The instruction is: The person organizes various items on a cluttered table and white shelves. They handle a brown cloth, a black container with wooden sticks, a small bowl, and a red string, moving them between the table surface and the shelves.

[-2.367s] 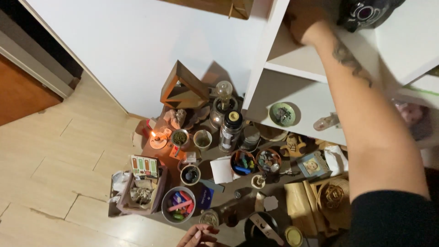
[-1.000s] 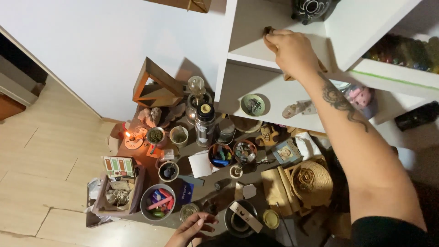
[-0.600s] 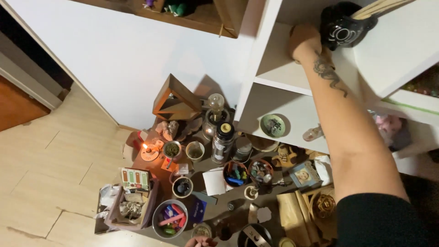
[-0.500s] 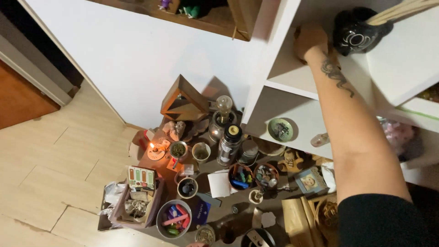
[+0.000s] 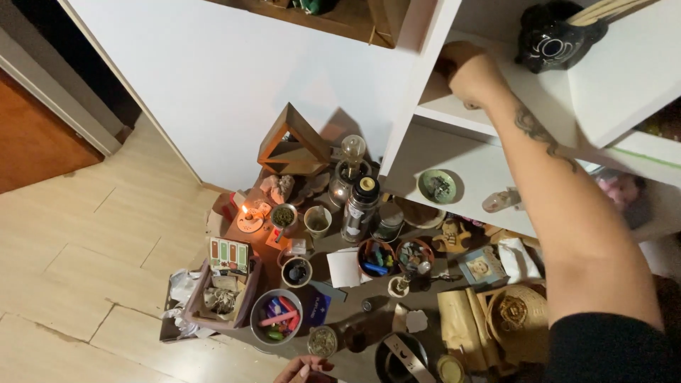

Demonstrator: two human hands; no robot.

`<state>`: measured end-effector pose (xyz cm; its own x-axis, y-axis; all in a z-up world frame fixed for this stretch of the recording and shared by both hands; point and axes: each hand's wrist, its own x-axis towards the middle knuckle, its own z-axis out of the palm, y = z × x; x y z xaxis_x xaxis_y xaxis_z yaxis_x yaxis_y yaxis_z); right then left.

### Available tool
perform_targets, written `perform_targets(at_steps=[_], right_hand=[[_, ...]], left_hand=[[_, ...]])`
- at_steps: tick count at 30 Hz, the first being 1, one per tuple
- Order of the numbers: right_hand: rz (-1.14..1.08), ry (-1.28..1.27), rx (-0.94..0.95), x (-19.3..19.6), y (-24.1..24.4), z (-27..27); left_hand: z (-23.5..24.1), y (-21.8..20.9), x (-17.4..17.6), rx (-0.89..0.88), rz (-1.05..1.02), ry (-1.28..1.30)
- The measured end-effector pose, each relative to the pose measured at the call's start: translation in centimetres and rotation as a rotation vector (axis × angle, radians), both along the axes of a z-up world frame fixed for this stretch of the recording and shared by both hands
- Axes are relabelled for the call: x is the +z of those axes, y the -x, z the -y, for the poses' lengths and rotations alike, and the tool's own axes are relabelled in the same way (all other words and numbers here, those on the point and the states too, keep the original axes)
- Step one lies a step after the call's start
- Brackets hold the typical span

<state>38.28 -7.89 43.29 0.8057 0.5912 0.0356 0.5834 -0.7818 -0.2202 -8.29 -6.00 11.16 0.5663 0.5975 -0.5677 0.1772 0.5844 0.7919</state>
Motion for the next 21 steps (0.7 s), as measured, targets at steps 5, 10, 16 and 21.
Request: perform_targets(at_steps=[5, 10, 16, 21], right_hand=[[-0.068, -0.158, 0.068, -0.7, 5.8, 3.6], [0.156, -0.252, 0.505, -2.4, 4.7, 7.5], [0.051, -0.040, 0.019, -1.4, 4.2, 13.2], [0.418, -0.055, 0.108, -3.7, 2.3, 15.1]], left_hand=[[-2.7, -1.7, 7.3, -0.297, 0.001, 0.498], [-1.8, -4.8, 5.5, -0.650, -0.010, 0.474], [-1.1, -7.2, 6.2, -0.945, 0.042, 0.202], [-0.4, -14.1, 15.0, -1.029, 0.539, -0.576]])
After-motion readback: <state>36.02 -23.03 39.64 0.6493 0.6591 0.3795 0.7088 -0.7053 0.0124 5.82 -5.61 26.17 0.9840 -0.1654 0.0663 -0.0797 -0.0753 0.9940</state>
